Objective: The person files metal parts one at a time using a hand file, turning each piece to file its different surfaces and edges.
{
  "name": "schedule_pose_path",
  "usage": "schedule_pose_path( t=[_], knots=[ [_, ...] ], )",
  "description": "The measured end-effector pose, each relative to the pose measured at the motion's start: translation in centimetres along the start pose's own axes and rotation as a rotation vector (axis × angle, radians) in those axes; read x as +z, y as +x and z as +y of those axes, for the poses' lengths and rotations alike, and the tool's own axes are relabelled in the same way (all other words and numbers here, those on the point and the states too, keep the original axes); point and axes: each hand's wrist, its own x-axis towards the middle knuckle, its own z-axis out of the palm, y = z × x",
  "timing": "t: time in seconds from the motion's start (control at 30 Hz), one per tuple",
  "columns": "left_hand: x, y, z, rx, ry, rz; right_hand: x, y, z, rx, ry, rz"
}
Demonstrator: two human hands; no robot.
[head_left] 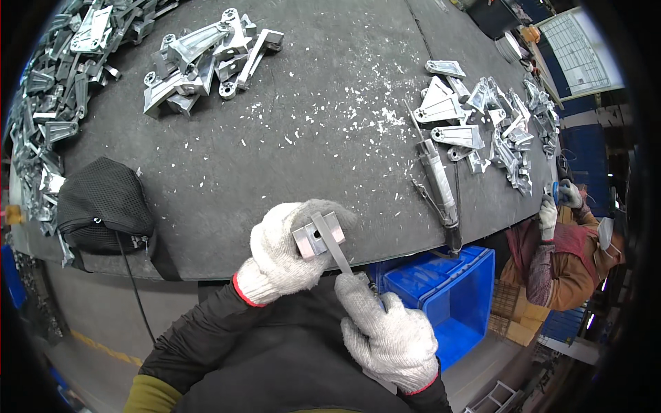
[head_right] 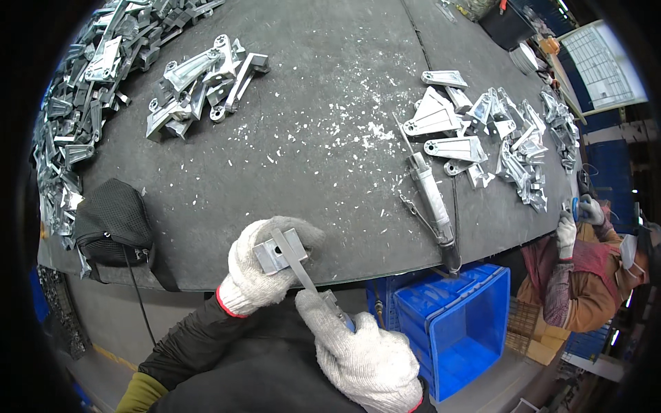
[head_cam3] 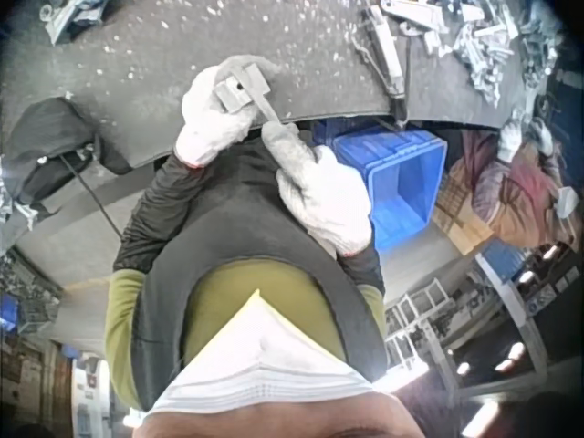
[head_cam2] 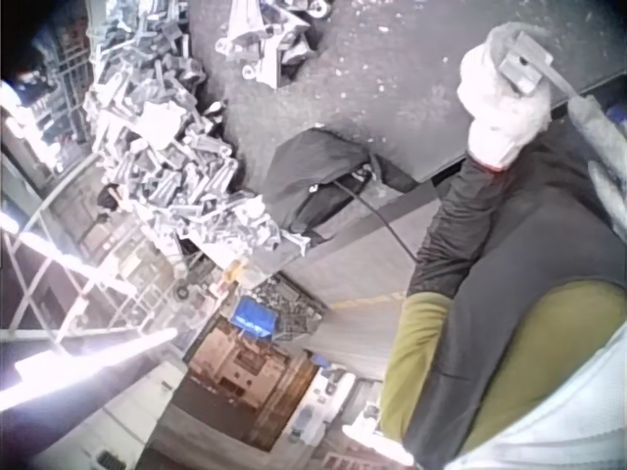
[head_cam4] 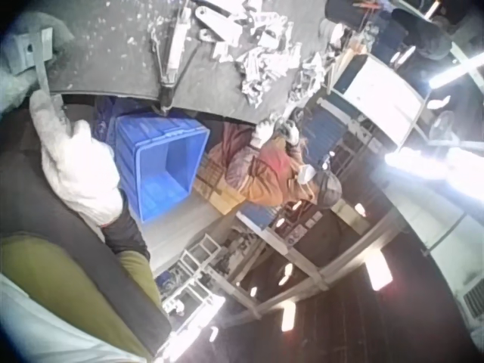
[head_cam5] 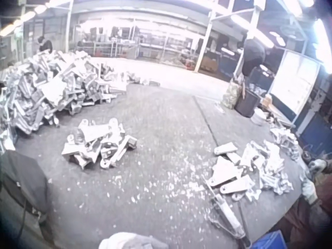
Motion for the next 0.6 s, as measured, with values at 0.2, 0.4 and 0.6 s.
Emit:
schedule_pose_path(
  t=[0.2, 0.4, 0.6],
  knots=[
    [0.5, 0.1, -0.9, 0.083, 0.021, 0.047, -0.2, -0.1, -0.1, 0.039, -0.056, -0.052],
    [0.2, 0.0, -0.6, 0.096, 0.014, -0.007, -0.2, 0.2, -0.8, 0.018, -0.094, -0.013],
    [0.2, 0.3, 0.0, 0.122, 0.071, 0.043, -0.9, 0.4, 1.1, 0.024, 0.266, -0.26]
  ],
)
